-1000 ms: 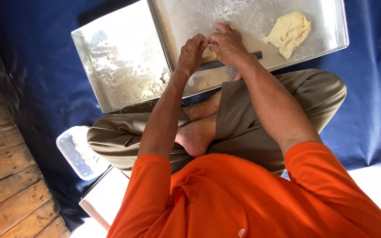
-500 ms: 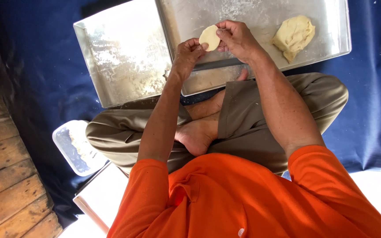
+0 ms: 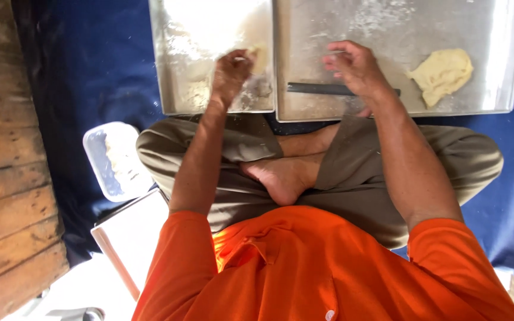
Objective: Rolling out dough and using a star-shaped cutter to create cookies on a baking tray
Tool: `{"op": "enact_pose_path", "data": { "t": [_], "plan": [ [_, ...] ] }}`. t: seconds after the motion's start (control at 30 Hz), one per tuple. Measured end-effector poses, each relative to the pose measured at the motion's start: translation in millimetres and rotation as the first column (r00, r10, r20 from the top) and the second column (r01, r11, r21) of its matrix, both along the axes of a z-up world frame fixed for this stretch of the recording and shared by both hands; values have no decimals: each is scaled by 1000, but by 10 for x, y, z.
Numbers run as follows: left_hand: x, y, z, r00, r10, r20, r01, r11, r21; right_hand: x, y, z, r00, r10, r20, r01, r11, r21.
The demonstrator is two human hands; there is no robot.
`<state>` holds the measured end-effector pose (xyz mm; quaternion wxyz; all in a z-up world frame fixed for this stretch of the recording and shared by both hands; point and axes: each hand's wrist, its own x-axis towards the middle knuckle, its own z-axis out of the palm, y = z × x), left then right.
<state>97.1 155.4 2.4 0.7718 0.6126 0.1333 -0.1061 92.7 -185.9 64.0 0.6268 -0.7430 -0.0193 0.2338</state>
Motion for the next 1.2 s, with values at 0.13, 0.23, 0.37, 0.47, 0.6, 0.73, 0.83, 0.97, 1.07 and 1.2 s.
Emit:
{"op": "enact_pose_path", "data": {
  "t": [0.13,0.23,0.37,0.47,0.6,0.73,0.83,0.97,1.07,1.2],
  "plan": [
    [18,434,301,978,-71,196,-57,813,579,-16,-39,-80,995,-32,99,36,999,-34],
    [-86,595,465,952,-259,164,-1,533,846,-42,-17,-65,990,-29,140,45,993,-113],
    [-387,815,479,981,-193,4,87,455,886,-152,59,113,972,-39,233,118,934,-337],
    [-524,979,360,987,-158,38,13,311,950,-204,157,110,883,23,469,224,858,-462],
    [-340,856,-76,906,-331,-266,239,-121,964,-233,602,122,611,323,723,217,810,-545],
    [-278,652,-91,891,-347,-294,308,-15,951,-323,1256,149,745,497,444,29,641,-767],
    [-257,670,-220,886,-337,-318,344,17,939,-411,1560,-39,734,591,335,-39,529,-848],
    [-215,713,-87,885,-305,-351,391,77,917,-453,1764,-230,612,675,411,25,503,-864],
    [-203,780,-339,976,-188,-107,145,204,968,-414,1806,-238,656,642,397,1,525,-851],
    [-183,842,-169,991,-133,34,-2,228,974,-399,1876,-160,627,658,417,9,529,-848]
  ]
}}
